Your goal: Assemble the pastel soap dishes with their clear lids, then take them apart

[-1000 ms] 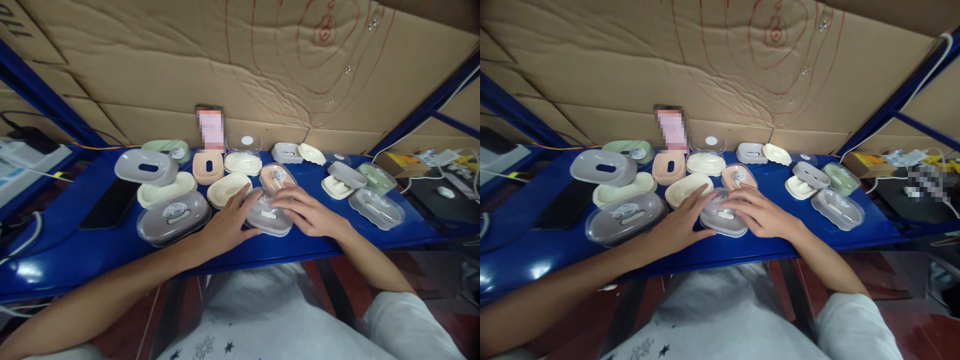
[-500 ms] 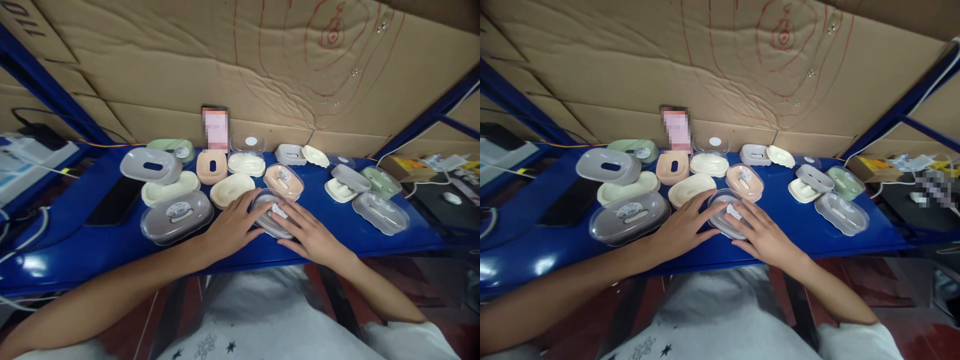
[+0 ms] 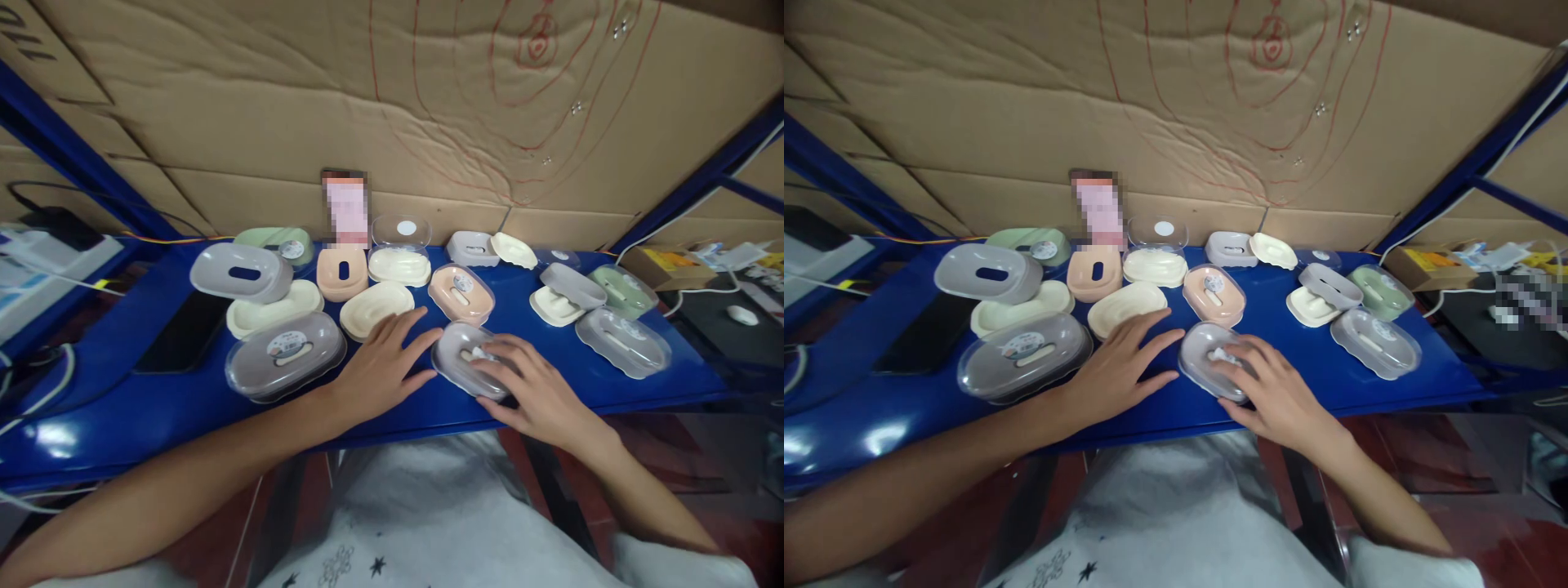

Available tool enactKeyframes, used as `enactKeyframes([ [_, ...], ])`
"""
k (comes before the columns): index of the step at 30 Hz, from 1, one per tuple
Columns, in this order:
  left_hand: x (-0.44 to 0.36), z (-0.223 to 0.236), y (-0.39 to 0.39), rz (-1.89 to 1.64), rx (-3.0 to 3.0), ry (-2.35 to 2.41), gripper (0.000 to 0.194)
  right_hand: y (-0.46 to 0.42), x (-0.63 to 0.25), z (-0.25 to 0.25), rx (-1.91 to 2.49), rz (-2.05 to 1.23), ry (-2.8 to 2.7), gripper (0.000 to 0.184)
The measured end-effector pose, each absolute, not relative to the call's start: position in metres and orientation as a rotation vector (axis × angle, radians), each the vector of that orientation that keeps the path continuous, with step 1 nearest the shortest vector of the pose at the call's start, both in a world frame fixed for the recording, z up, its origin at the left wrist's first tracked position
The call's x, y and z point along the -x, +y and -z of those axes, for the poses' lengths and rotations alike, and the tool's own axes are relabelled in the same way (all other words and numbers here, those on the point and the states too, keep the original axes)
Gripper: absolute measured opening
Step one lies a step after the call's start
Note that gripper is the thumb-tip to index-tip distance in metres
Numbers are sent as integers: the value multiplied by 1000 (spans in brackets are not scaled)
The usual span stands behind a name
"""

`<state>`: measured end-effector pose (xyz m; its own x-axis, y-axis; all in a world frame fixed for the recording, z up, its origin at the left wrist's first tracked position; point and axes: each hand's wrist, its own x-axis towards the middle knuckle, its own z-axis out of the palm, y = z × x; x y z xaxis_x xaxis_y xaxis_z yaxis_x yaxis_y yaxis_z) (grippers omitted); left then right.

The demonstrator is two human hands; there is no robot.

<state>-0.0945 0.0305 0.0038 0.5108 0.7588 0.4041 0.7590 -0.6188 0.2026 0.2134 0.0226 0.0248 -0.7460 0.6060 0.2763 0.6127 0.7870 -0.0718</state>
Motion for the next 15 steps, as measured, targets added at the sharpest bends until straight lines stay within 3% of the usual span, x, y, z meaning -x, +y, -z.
enactKeyframes([
  [7,102,0,37,610,2607,-1580,54,30,-265,-40,1605,357,-2590,58],
  [12,101,-3,33,667,2806,-1436,38,77,-261,-46,1545,395,-2639,54],
  [15,105,-5,33,663,2854,-1381,45,95,-248,-56,1376,330,-2658,52],
])
